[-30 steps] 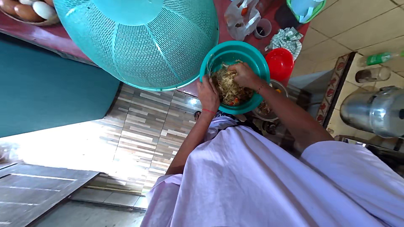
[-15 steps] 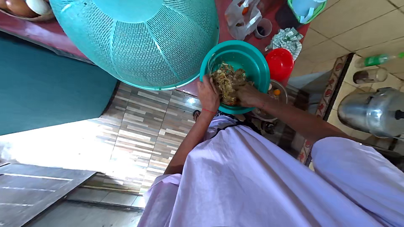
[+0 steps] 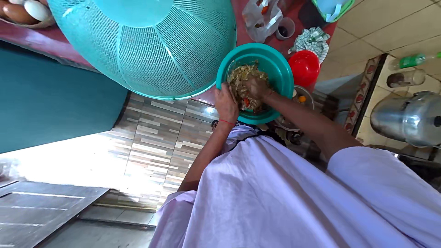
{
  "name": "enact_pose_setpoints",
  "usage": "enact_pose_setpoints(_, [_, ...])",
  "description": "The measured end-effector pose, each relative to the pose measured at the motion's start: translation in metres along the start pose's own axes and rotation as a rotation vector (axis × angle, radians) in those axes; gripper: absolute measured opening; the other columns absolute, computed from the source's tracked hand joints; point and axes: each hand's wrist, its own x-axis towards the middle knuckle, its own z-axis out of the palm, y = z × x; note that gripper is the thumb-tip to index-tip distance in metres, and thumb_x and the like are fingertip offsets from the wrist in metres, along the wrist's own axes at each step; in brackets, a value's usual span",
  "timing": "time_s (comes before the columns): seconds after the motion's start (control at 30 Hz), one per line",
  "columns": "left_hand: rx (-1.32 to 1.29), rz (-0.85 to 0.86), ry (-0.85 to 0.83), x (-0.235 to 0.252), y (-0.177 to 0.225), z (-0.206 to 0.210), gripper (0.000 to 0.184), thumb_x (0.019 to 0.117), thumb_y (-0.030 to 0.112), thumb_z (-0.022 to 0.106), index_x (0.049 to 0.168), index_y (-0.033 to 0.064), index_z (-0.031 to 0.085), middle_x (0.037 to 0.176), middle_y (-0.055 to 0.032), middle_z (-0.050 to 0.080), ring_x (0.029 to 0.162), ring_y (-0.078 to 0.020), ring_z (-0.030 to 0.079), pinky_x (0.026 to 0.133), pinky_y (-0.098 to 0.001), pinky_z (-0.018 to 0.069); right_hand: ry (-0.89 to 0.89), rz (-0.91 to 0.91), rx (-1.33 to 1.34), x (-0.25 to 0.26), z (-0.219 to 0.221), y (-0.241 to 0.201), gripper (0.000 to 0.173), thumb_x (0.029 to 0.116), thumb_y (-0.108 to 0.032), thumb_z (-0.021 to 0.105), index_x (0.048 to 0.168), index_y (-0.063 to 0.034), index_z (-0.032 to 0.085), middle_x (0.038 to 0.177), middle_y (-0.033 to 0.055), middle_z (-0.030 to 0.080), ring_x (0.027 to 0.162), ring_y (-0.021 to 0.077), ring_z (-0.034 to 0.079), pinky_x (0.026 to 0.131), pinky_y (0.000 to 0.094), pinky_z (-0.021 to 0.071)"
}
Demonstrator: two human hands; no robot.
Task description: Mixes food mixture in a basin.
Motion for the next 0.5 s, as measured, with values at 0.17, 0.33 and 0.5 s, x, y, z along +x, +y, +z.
enact_pose_setpoints(0.17, [-0.009,0.000,0.044,-0.002,-0.002,0.002,0.030,0.1090,0.015,0.042,0.122,-0.0051,0.060,0.100,-0.0261,0.064,0.092,-0.0423,0.065,0.077,-0.0498,0.0550,-0.024,0.115,-0.009,0.000,-0.028,-0.011,0.039,0.0949,-0.017,0.063,0.134,-0.0095,0.065,0.127,0.0251,0.065,0.116,0.0464,0.064,0.088,0.0663,0.0516])
enact_pose_setpoints(0.33, [-0.023,-0.022,0.012,-0.001,-0.001,0.000,0.033,0.1092,0.016,0.040,0.125,-0.0060,0.059,0.103,-0.0282,0.063,0.095,-0.0435,0.065,0.080,-0.0513,0.0550,-0.030,0.069,0.241,-0.010,-0.049,-0.002,0.050,0.1053,-0.045,0.052,0.143,-0.0127,0.061,0.136,0.0207,0.064,0.132,0.0403,0.056,0.106,0.0650,0.0433])
enact_pose_setpoints(0.5, [-0.030,-0.007,0.029,-0.001,-0.001,0.000,0.033,0.1090,0.016,0.040,0.125,-0.0062,0.059,0.103,-0.0284,0.063,0.095,-0.0439,0.065,0.080,-0.0517,0.0544,-0.093,-0.023,0.452,-0.032,-0.074,0.005,0.053,0.0967,-0.004,0.060,0.149,-0.0054,0.050,0.142,0.0274,0.057,0.134,0.0426,0.053,0.110,0.0617,0.0412])
